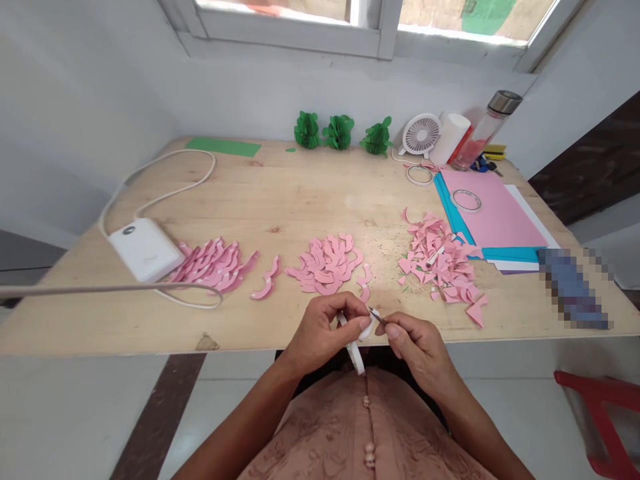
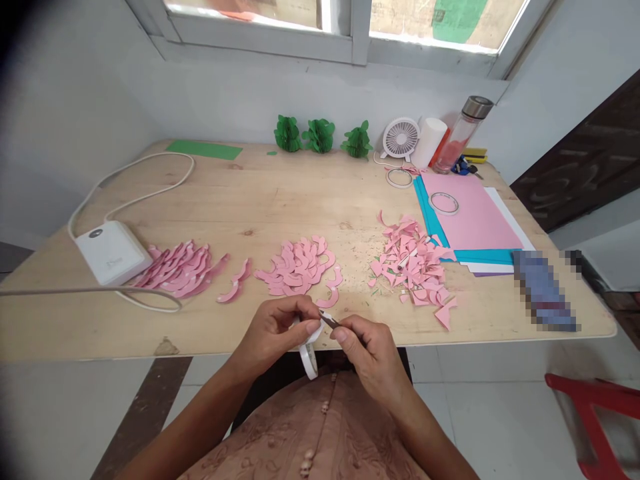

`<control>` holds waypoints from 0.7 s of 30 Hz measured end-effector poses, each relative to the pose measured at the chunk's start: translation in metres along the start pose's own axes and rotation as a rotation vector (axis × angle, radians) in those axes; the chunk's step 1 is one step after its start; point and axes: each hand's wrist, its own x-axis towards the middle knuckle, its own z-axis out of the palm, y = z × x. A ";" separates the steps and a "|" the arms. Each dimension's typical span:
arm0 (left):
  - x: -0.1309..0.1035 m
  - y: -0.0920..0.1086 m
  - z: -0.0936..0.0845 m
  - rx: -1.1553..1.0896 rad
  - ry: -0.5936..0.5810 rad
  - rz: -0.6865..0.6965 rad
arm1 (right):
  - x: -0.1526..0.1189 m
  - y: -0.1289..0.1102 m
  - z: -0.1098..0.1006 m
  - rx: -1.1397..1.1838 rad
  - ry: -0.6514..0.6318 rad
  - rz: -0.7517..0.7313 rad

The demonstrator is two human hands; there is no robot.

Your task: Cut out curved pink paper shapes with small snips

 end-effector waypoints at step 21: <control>0.000 0.003 0.000 0.053 0.006 0.056 | 0.002 -0.005 -0.002 -0.065 -0.010 -0.011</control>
